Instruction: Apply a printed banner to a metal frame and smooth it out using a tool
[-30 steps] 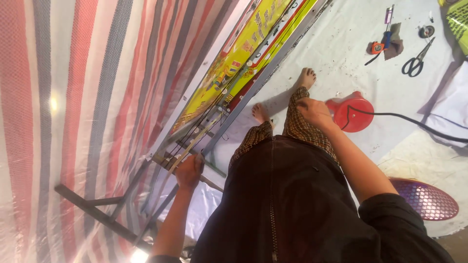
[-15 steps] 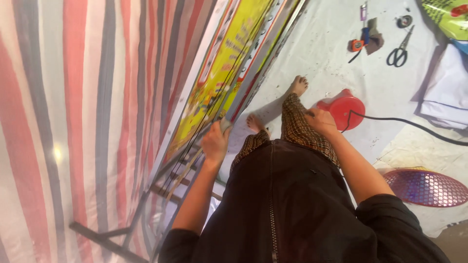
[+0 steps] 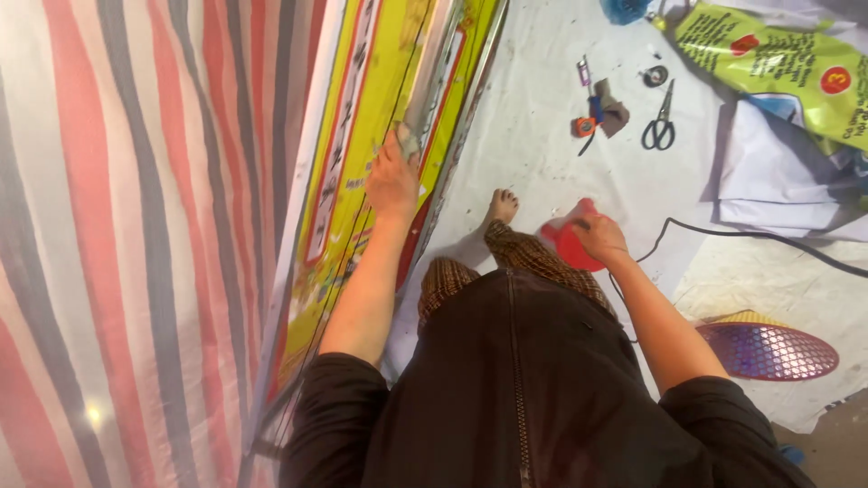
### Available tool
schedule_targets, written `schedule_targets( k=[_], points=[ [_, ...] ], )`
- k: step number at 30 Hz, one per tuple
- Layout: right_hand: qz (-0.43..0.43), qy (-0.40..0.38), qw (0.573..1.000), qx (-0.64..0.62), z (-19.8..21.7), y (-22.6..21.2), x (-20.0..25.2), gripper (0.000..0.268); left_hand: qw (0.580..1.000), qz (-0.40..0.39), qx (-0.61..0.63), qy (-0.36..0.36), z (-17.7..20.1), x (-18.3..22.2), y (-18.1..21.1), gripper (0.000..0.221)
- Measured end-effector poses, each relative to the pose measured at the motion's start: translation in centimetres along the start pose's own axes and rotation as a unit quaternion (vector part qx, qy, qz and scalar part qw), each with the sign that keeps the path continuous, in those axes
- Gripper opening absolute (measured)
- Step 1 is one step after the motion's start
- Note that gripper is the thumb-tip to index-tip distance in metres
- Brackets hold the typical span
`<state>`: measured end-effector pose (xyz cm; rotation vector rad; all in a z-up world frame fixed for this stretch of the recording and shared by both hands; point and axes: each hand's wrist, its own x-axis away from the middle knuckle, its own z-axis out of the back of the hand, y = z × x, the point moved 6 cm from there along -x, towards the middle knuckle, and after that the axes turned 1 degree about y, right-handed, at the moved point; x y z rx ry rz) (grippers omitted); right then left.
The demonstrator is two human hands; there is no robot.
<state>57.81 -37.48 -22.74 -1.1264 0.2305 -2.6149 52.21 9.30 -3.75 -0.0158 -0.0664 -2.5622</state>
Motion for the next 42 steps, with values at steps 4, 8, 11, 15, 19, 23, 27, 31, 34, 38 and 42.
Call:
schedule_targets(
  k=[4, 8, 11, 15, 19, 23, 27, 31, 34, 38, 42],
  points=[
    [-0.015, 0.006, 1.0, -0.009, 2.1, 1.2, -0.7, 0.029, 0.998, 0.01, 0.051, -0.021, -1.0, -1.2, -0.4, 0.061],
    [-0.003, 0.003, 0.999, -0.04, 2.8, 0.8, -1.1, 0.03, 0.993, 0.048, 0.096, -0.056, -1.0, 1.6, -1.4, 0.058],
    [-0.011, -0.006, 0.999, -0.039, 2.6, 0.2, -1.9, 0.029, 0.989, 0.059, 0.125, -0.055, -2.3, 2.0, -2.1, 0.059],
    [-0.018, 0.006, 1.0, -0.02, 3.2, 0.8, -3.6, 0.03, 0.986, -0.02, 0.16, 0.036, 2.0, -3.3, 1.5, 0.06],
    [-0.04, 0.016, 0.996, -0.073, 4.8, 3.0, -6.6, 0.029, 0.982, 0.051, 0.144, -0.111, 2.7, -11.0, 6.7, 0.064],
    [-0.066, 0.028, 0.993, -0.093, 9.4, 1.9, -8.2, 0.027, 0.978, 0.049, 0.125, -0.162, 0.7, -17.8, 9.5, 0.058],
    [-0.078, 0.021, 0.994, -0.072, 12.5, 2.0, -12.2, 0.028, 0.983, 0.027, 0.11, -0.146, -0.8, -22.4, 12.2, 0.057],
    [-0.079, 0.04, 0.988, -0.13, 16.6, -1.7, -15.1, 0.03, 0.965, 0.02, 0.143, -0.218, 1.2, -26.5, 15.2, 0.051],
    [-0.086, 0.04, 0.98, -0.177, 22.6, -8.1, -14.2, 0.029, 0.963, 0.004, 0.162, -0.214, 1.1, -30.5, 17.7, 0.046],
    [-0.077, 0.05, 0.971, -0.221, 23.8, -10.5, -17.0, 0.028, 0.969, -0.011, 0.168, -0.183, 0.3, -36.4, 20.8, 0.042],
    [-0.071, 0.029, 0.973, -0.218, 25.7, -10.8, -18.2, 0.031, 0.971, -0.018, 0.156, -0.178, -0.7, -40.4, 23.3, 0.046]
  ],
)
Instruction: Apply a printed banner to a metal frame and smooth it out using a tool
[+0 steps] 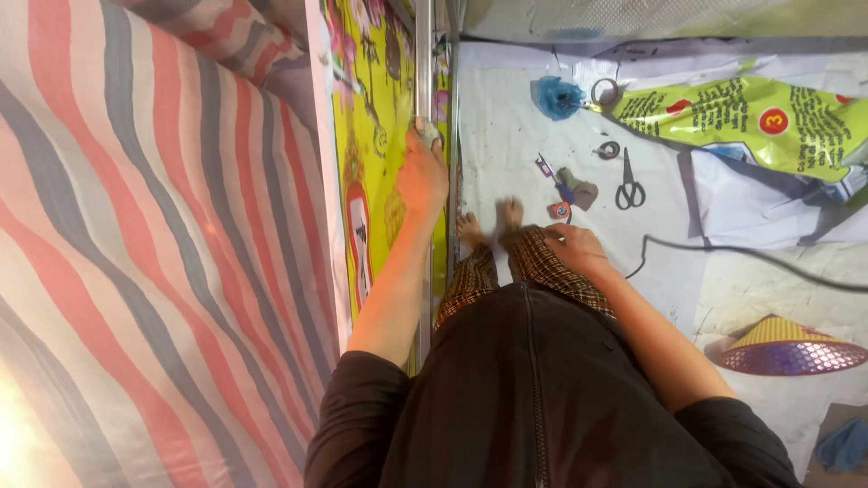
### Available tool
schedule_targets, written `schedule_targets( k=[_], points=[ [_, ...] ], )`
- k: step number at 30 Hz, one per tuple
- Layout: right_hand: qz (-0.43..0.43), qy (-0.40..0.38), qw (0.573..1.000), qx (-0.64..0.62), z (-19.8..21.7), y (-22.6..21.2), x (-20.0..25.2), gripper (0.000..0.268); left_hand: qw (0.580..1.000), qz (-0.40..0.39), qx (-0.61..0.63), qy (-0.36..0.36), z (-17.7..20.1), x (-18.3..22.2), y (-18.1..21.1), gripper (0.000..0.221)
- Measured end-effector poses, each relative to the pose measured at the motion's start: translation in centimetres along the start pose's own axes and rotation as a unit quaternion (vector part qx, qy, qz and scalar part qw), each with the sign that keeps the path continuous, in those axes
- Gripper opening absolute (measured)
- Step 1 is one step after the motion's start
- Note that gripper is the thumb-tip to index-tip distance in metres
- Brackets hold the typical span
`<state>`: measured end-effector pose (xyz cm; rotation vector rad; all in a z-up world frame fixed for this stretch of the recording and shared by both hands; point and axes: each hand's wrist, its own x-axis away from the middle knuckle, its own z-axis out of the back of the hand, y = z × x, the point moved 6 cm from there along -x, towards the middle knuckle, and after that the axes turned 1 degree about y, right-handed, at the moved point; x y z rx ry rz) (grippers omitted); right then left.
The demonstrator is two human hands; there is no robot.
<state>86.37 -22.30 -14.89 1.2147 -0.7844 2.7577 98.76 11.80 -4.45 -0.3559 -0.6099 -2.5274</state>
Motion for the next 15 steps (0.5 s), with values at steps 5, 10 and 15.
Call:
schedule_targets(
  k=[5, 10, 15],
  points=[
    [0.026, -0.002, 0.999, 0.04, 4.8, -3.8, -3.0, 0.031, 0.998, 0.003, -0.04, 0.049, -1.3, -4.6, 1.4, 0.048],
    [0.06, -0.002, 0.997, 0.046, 7.9, -5.7, -10.1, 0.028, 0.997, 0.013, -0.028, 0.07, -0.7, -11.6, 5.1, 0.043],
    [0.107, -0.008, 0.994, 0.011, 14.4, -9.9, -15.0, 0.026, 0.994, 0.019, -0.034, 0.104, -0.9, -20.0, 9.2, 0.04]
  ],
)
